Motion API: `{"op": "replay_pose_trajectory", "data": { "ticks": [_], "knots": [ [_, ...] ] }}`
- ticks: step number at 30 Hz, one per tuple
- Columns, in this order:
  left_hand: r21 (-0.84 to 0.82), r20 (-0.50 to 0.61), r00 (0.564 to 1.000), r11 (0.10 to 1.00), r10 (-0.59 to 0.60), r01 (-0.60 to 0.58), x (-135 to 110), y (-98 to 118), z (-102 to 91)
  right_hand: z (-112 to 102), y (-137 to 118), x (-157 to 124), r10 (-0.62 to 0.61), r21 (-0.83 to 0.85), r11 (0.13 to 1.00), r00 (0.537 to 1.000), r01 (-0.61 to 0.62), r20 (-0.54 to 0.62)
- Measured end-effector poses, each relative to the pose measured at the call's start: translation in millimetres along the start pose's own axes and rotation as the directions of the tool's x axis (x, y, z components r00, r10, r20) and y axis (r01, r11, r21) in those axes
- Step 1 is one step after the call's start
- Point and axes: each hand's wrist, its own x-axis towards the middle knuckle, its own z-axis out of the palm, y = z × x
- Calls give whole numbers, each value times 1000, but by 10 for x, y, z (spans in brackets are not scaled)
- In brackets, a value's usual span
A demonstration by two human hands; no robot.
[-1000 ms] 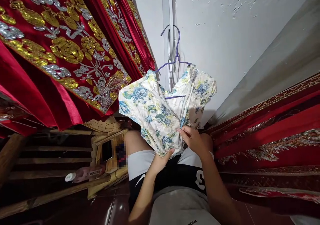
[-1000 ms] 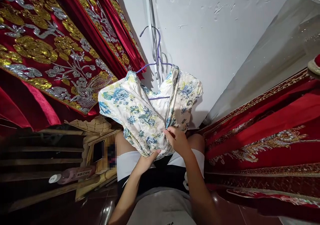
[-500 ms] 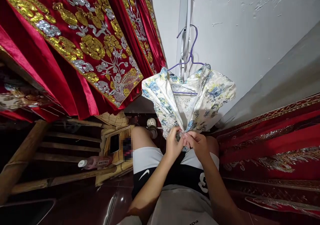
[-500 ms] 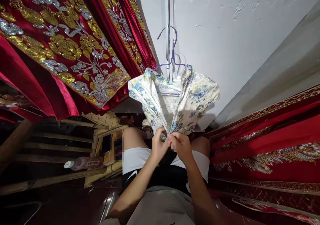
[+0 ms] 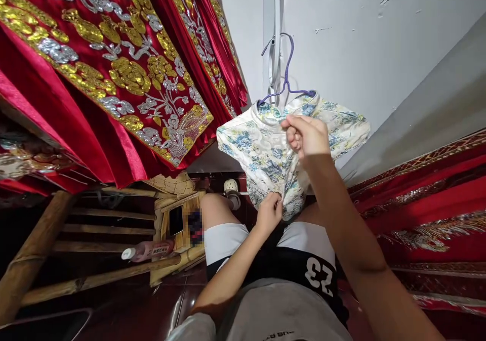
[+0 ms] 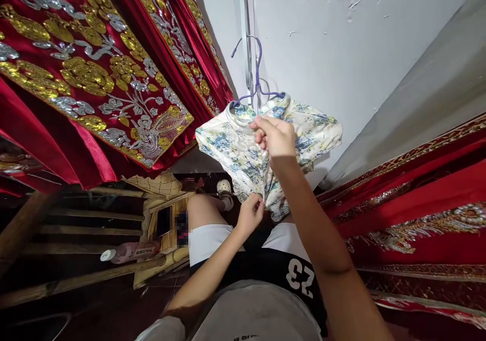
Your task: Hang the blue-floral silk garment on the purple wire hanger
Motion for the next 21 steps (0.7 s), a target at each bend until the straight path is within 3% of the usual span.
{"op": "replay_pose_trajectory", "data": {
  "ticks": [2,4,6,8,11,14,17,21],
  "knots": [
    [-23,45,999,1000,-16,17,56,111,-144,40,27,-59,-48,15,999,999,48,2],
    [-83,56,997,995,53,-49,180,341,-398,43,71,-129,-97,18,995,995,96,13],
    [-155,-61,981,969,186,-194,382,661,-724,27,92,-171,-130,-1,991,991,130,40],
    [-143,-241,925,932,294,-334,645,993,-1048,7,78,-182,-153,-31,987,985,156,79],
    [10,-297,851,892,433,-451,1053,1345,-1380,-22,27,-184,-215,-83,971,971,224,103],
    [162,-240,827,861,508,-482,1303,1477,-1470,-50,16,-199,-319,-164,931,946,325,59],
    [248,-233,799,828,554,-502,1345,1510,-1425,-62,110,-216,-366,-235,903,930,360,23],
    [241,-381,734,826,563,-509,1318,1428,-1483,-88,366,-238,-276,-343,906,960,247,-38]
  ]
}}
